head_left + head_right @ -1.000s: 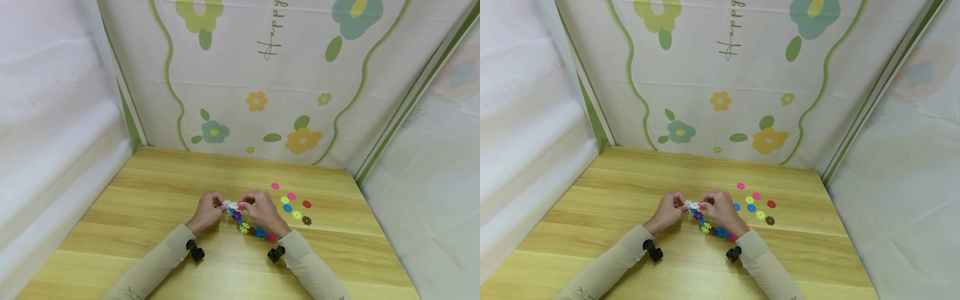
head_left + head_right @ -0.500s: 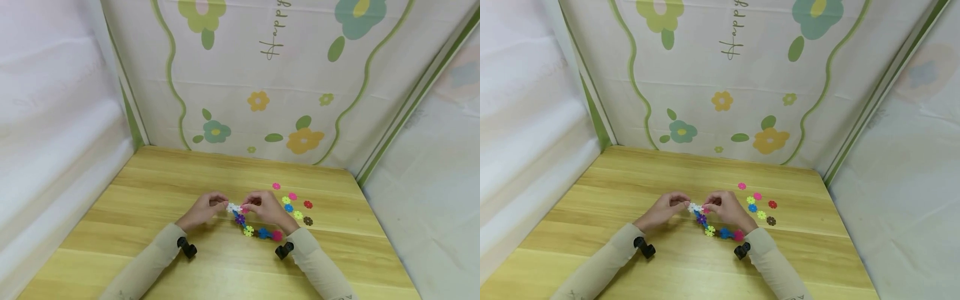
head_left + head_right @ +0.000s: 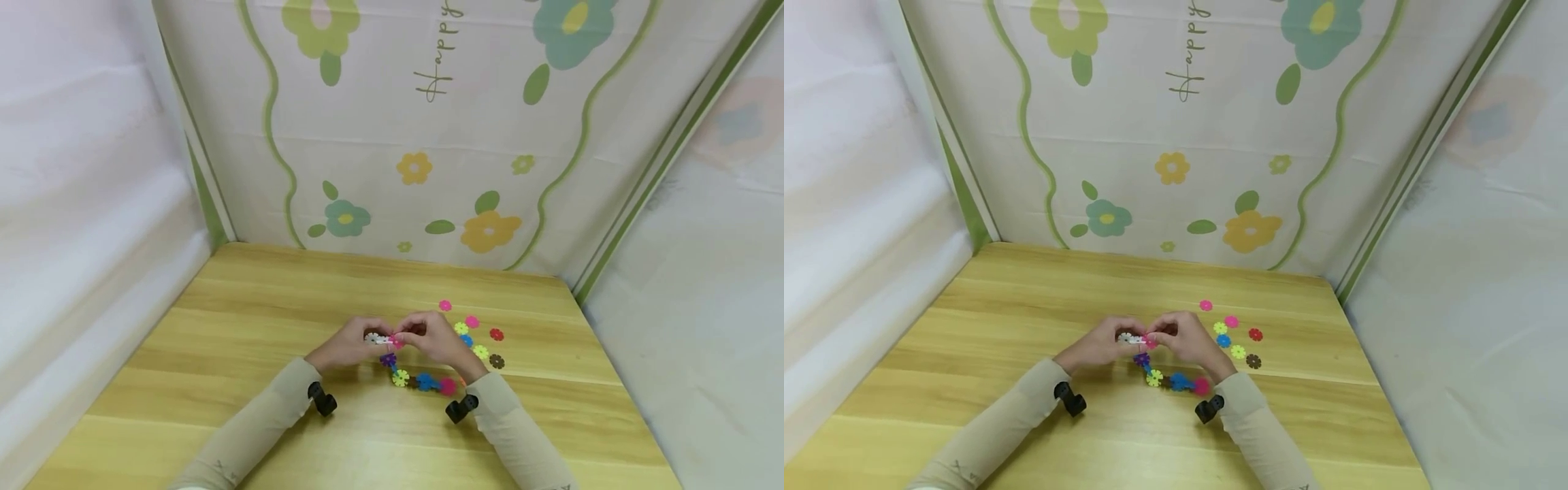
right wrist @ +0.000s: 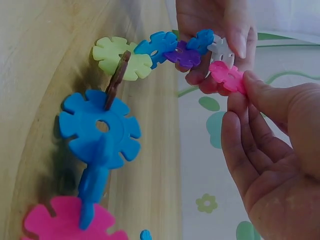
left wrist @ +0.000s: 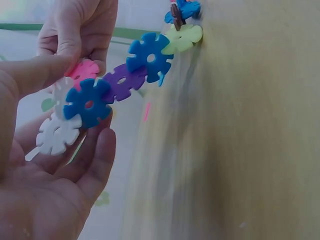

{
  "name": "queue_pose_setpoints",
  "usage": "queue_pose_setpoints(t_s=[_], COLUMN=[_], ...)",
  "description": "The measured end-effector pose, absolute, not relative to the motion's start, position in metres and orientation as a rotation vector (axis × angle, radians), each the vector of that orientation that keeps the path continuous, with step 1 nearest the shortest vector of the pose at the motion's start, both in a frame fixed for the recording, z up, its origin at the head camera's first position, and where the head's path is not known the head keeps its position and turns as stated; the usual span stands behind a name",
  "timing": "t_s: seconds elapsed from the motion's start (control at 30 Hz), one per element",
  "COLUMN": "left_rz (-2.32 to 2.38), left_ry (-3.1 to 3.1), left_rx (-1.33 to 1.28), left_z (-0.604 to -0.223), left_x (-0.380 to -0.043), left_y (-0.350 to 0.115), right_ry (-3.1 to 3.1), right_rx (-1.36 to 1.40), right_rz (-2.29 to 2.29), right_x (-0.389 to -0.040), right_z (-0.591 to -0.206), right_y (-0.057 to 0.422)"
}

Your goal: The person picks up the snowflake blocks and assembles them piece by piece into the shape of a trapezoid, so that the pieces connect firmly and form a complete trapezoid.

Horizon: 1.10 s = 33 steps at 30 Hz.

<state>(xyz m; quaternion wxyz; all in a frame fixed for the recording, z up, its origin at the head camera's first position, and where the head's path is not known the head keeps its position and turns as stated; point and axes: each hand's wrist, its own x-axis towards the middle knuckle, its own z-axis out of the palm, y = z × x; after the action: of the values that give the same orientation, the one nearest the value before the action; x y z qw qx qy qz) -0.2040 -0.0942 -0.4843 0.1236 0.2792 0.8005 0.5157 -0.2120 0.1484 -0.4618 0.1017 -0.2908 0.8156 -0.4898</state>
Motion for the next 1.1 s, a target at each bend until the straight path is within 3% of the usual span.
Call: queue_pose_setpoints(t_s=[0.3,0.57,0.87,1.1], left_rz=[1.557,1.558,1.556,1.569], left_ry=[2.333,2.356,2.342,2.352], left_rx=[0.815,0.787,0.79,0.77], left_z=[-0.49,-0.489,-0.49,-0.49], left_x=[-0.202,-0.201,-0.2,-0.2], left_y=[-0.09,-0.088,-0.09,-0.091], right_ry=[2.516,2.762,2.702,2.659], right_rx=[-0.847,-0.721,-0.629,-0.715], right_rz=[-1.359,-1.104,-0.904,-0.831], right_x=[-0.215,-0.241,-0.258,-0.256], right_z=[-0.45,-0.435,-0.459,-0.479], right_y=[0.165,0.211,0.233,0.229])
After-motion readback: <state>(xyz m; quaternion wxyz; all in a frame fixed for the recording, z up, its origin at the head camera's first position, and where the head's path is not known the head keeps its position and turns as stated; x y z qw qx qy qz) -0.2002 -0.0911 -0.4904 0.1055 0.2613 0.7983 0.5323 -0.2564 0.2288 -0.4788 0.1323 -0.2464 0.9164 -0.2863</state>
